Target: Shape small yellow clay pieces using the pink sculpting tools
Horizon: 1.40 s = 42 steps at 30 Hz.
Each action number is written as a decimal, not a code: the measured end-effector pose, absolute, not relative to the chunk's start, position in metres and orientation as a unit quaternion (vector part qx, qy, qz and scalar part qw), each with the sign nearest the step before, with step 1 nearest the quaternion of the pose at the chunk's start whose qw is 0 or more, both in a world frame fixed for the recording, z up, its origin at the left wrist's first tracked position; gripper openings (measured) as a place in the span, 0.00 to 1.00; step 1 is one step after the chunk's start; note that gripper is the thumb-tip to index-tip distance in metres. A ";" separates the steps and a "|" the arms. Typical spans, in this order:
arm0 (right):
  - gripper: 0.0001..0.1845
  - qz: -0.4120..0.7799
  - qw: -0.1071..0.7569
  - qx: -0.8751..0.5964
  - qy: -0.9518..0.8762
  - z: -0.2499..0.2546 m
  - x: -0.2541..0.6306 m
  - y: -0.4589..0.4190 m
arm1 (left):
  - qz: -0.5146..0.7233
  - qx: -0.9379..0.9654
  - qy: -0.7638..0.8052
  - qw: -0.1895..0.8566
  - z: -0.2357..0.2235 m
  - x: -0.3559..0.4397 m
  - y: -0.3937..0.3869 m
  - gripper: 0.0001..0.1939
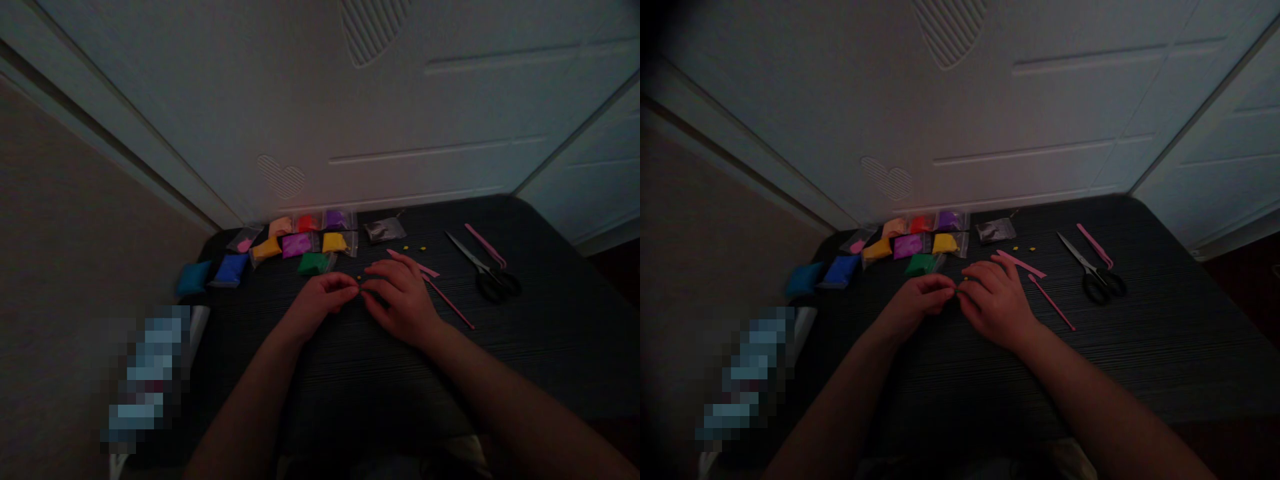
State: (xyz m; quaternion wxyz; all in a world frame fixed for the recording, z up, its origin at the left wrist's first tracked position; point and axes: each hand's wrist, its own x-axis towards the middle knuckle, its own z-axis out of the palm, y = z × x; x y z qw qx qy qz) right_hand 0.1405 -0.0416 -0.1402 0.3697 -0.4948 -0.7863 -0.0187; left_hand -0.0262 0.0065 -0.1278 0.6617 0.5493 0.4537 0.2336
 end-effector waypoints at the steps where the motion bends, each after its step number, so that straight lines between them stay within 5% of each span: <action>1: 0.06 -0.018 0.370 -0.495 -0.786 -0.140 0.140 -0.042 | 0.235 0.549 0.452 0.662 -0.128 -0.026 0.006 0.12; 35: 0.06 -0.007 0.374 -0.486 -0.789 -0.143 0.138 -0.042 | 0.221 0.556 0.444 0.667 -0.130 -0.023 0.005 0.10; 42: 0.06 0.067 0.414 -0.472 -0.775 -0.135 0.133 -0.048 | 0.223 0.548 0.439 0.676 -0.136 -0.023 0.007 0.07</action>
